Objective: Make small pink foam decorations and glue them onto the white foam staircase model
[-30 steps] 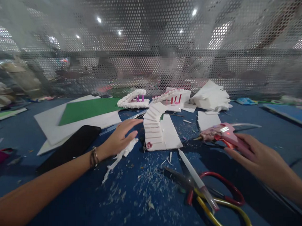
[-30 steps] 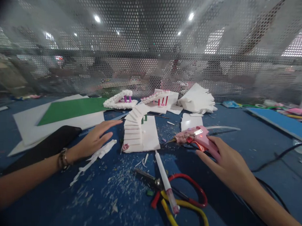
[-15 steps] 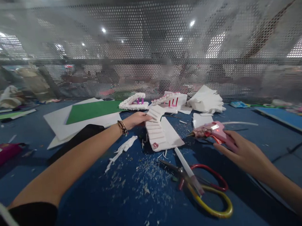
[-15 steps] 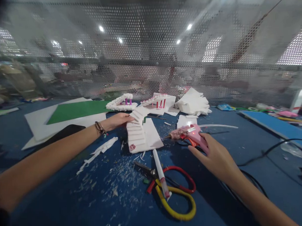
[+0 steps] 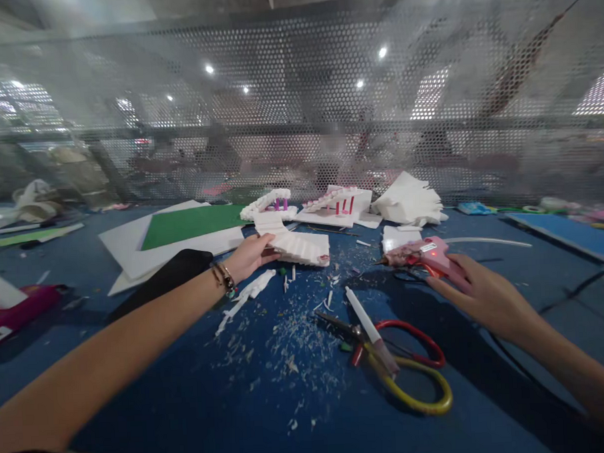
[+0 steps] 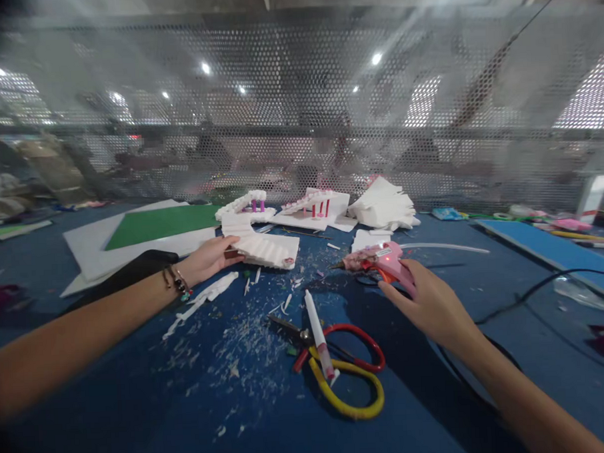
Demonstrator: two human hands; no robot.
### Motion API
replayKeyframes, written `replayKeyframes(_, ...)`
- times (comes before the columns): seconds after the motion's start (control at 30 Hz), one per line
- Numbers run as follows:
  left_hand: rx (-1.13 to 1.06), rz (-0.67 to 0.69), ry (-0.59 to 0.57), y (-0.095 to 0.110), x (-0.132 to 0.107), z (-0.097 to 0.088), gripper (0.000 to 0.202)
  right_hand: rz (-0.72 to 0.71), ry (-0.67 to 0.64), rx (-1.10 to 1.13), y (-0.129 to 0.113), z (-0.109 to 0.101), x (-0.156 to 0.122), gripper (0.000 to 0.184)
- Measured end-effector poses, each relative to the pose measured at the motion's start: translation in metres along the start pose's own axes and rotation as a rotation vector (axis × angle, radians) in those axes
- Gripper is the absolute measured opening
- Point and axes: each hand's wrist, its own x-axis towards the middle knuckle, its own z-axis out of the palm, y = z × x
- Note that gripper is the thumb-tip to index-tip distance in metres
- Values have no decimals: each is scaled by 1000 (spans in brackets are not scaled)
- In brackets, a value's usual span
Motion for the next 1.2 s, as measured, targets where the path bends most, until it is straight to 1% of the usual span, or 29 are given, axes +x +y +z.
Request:
replayKeyframes(0.1, -15, -24, -6, -4, -6, -1, 27, 4, -18, -10, -2, -2, 0, 48)
replayKeyframes(0.2, -2, -28, -37, -5, -11, -3, 27, -1, -34, -15, -4, -4, -1, 40)
replayKeyframes(0.37, 100, 2, -104, -4, -16, -10, 26, -21, -36, -6, -3, -4, 0, 35)
replayKeyframes(0.5, 276, 79, -191, -6, -21, -18, 21, -18, -34, 2, -1, -3, 1, 35)
replayKeyframes(0.63, 551, 243, -248, -3, -29, -30, 17, -8, -34, 12, 2, 0, 2, 33)
replayKeyframes(0.73, 787, 400, -235, 5, -36, -43, 27, 6, -40, 7, 3, 2, 3, 32)
replayKeyframes(0.8, 928, 468, -239, 9, -41, -52, 36, 18, -49, 2, 4, 3, 3, 31)
replayKeyframes(0.9, 1097, 488, -273, 7, -49, -60, 43, 29, -64, -1, 4, 4, 4, 30)
replayKeyframes(1.0, 1198, 471, -298, -1, -54, -61, 38, 34, -70, -7, 5, 4, 4, 31)
replayKeyframes(1.1, 1226, 474, -301, -6, -57, -57, 28, 29, -76, -26, 6, 6, 4, 31)
replayKeyframes(1.2, 1186, 490, -290, -6, -61, -53, 29, 10, -66, -67, 10, 10, 4, 30)
